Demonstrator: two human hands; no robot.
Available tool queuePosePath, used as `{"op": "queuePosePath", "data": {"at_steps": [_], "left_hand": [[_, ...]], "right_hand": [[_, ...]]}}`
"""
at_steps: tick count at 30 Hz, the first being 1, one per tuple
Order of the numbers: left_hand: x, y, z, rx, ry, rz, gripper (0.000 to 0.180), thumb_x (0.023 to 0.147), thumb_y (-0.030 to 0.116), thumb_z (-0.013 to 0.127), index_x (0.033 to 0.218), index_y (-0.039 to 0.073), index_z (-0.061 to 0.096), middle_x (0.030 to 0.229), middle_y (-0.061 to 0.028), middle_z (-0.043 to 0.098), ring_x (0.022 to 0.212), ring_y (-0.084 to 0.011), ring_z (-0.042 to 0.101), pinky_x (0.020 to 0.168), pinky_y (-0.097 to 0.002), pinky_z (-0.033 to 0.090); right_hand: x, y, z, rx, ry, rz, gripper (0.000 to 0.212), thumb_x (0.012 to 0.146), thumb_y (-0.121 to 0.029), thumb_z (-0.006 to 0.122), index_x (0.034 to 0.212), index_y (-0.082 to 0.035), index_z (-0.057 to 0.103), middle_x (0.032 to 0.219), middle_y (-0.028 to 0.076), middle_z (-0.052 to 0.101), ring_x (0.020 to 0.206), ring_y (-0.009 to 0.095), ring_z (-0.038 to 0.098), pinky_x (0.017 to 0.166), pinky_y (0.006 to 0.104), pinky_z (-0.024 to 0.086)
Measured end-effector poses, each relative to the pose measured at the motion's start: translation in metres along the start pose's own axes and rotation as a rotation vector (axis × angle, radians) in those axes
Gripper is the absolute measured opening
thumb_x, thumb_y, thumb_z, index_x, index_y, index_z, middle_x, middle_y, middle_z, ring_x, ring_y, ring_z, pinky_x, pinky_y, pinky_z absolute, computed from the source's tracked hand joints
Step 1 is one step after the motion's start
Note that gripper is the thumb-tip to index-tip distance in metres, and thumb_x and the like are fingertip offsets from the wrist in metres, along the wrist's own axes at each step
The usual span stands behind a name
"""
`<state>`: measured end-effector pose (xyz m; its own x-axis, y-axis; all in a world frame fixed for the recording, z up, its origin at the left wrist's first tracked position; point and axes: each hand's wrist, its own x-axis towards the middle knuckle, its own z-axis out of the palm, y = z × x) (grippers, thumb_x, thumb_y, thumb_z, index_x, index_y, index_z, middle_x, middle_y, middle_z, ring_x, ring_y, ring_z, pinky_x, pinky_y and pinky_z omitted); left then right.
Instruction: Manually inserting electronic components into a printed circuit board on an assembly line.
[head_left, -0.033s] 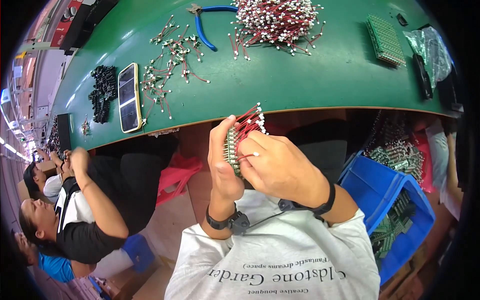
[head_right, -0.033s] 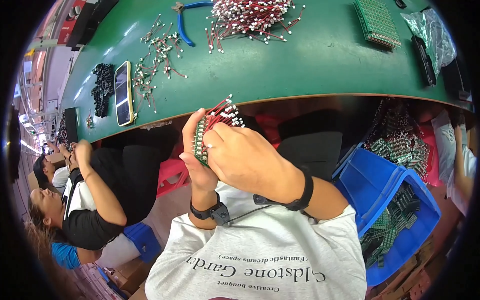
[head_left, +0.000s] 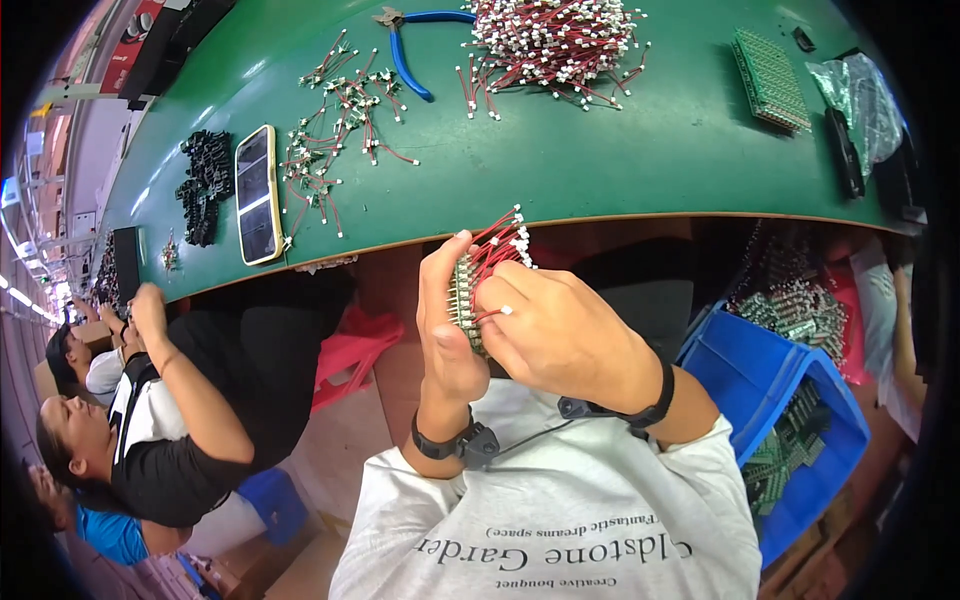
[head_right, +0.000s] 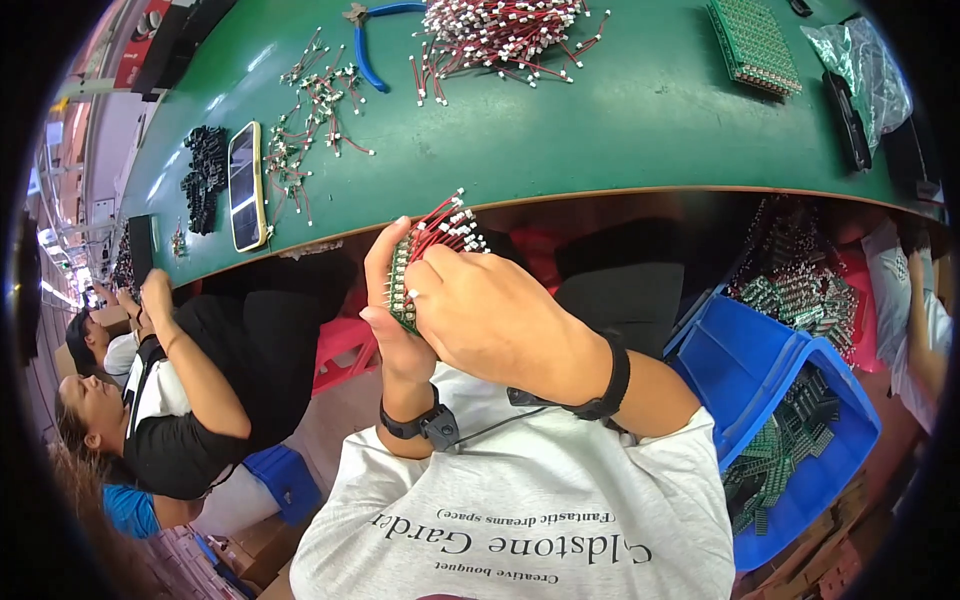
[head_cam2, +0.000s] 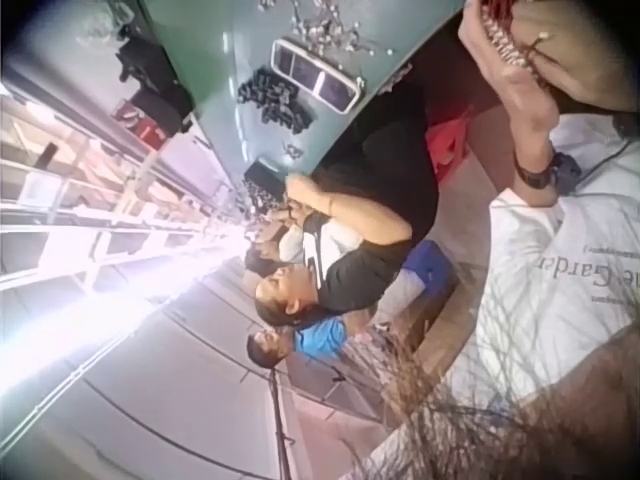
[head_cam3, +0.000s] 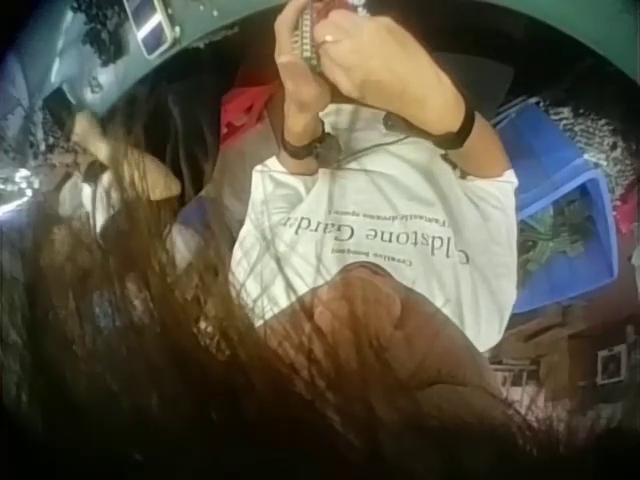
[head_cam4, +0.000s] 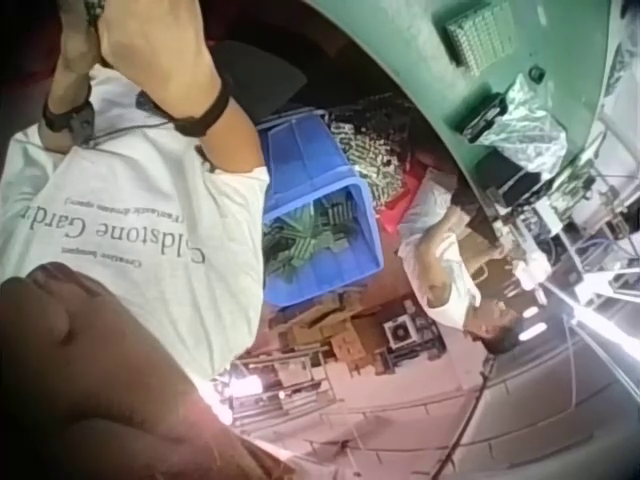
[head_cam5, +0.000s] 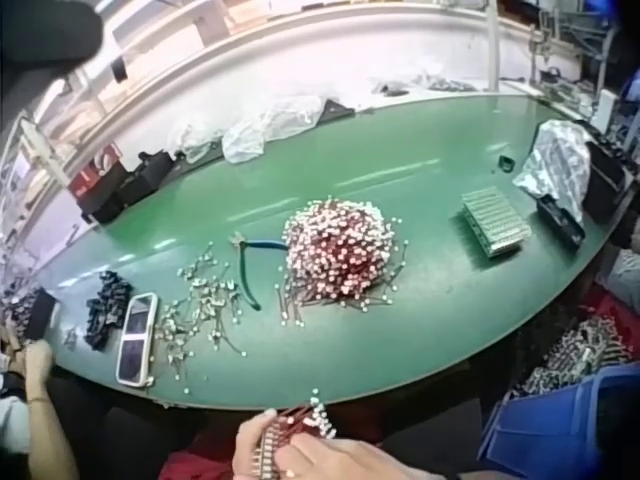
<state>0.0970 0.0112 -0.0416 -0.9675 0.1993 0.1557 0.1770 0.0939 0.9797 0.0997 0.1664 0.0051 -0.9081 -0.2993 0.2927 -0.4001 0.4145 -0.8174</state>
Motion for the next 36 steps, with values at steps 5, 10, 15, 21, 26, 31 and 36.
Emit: {"op": "queuePosePath", "data": {"at_steps": [5, 10, 15, 21, 26, 31, 36], "left_hand": [[0.001, 0.005, -0.001, -0.06, 0.041, -0.018, 0.097, 0.093, 0.078, 0.025, 0.145, -0.003, 0.036, 0.128, -0.0146, 0.054, 0.115, -0.0207, 0.055, 0.103, -0.0361, 0.041], [-0.001, 0.009, 0.001, -0.101, 0.07, -0.068, 0.097, 0.093, 0.079, 0.024, 0.144, -0.002, 0.037, 0.129, -0.0142, 0.054, 0.116, -0.0201, 0.055, 0.103, -0.0352, 0.041], [-0.001, 0.011, -0.001, -0.196, 0.067, -0.101, 0.098, 0.092, 0.079, 0.024, 0.145, -0.003, 0.037, 0.131, -0.0142, 0.054, 0.117, -0.0202, 0.055, 0.103, -0.0351, 0.041], [0.0, 0.003, -0.009, -0.142, 0.048, -0.076, 0.099, 0.092, 0.08, 0.025, 0.146, -0.002, 0.035, 0.131, -0.0143, 0.054, 0.116, -0.0199, 0.055, 0.102, -0.035, 0.041], [-0.003, -0.005, -0.012, -0.16, 0.052, -0.067, 0.099, 0.091, 0.08, 0.026, 0.147, -0.001, 0.032, 0.132, -0.0144, 0.053, 0.117, -0.0201, 0.054, 0.102, -0.035, 0.041], [0.001, 0.0, -0.012, -0.177, 0.074, -0.049, 0.096, 0.093, 0.078, 0.024, 0.147, -0.001, 0.031, 0.131, -0.0153, 0.055, 0.118, -0.0213, 0.055, 0.104, -0.0362, 0.04], [0.005, 0.012, -0.015, -0.389, 0.112, -0.091, 0.093, 0.096, 0.074, 0.024, 0.146, -0.003, 0.032, 0.133, -0.0164, 0.054, 0.121, -0.0227, 0.054, 0.105, -0.0374, 0.04]], "right_hand": [[0.001, 0.001, 0.005, -0.044, 0.026, -0.123, 0.019, 0.074, 0.004, 0.067, 0.089, 0.0, 0.056, 0.081, 0.012, 0.054, 0.069, 0.031, 0.058, 0.06, 0.0397, 0.051], [-0.002, 0.001, 0.017, 0.062, 0.101, -0.064, 0.02, 0.074, 0.007, 0.067, 0.09, 0.001, 0.057, 0.081, 0.013, 0.056, 0.068, 0.031, 0.059, 0.059, 0.0383, 0.05], [0.002, -0.003, 0.013, 0.18, 0.093, -0.049, 0.021, 0.075, 0.009, 0.066, 0.092, 0.002, 0.057, 0.081, 0.014, 0.055, 0.068, 0.032, 0.058, 0.059, 0.0394, 0.049], [0.007, -0.007, 0.018, 0.067, 0.073, -0.025, 0.022, 0.075, 0.01, 0.064, 0.093, 0.002, 0.057, 0.082, 0.015, 0.056, 0.068, 0.035, 0.058, 0.06, 0.041, 0.049], [0.015, -0.008, 0.022, 0.045, 0.096, -0.024, 0.021, 0.074, 0.01, 0.063, 0.092, 0.001, 0.056, 0.082, 0.015, 0.056, 0.067, 0.036, 0.058, 0.06, 0.0413, 0.049], [0.024, -0.003, 0.022, 0.102, -0.01, 0.005, 0.022, 0.073, 0.01, 0.062, 0.092, 0.0, 0.056, 0.081, 0.014, 0.058, 0.07, 0.034, 0.06, 0.06, 0.0406, 0.049], [0.042, 0.006, 0.009, 0.075, 0.013, -0.082, 0.015, 0.076, 0.004, 0.067, 0.089, -0.001, 0.062, 0.08, 0.013, 0.06, 0.068, 0.032, 0.061, 0.06, 0.0392, 0.05]]}}
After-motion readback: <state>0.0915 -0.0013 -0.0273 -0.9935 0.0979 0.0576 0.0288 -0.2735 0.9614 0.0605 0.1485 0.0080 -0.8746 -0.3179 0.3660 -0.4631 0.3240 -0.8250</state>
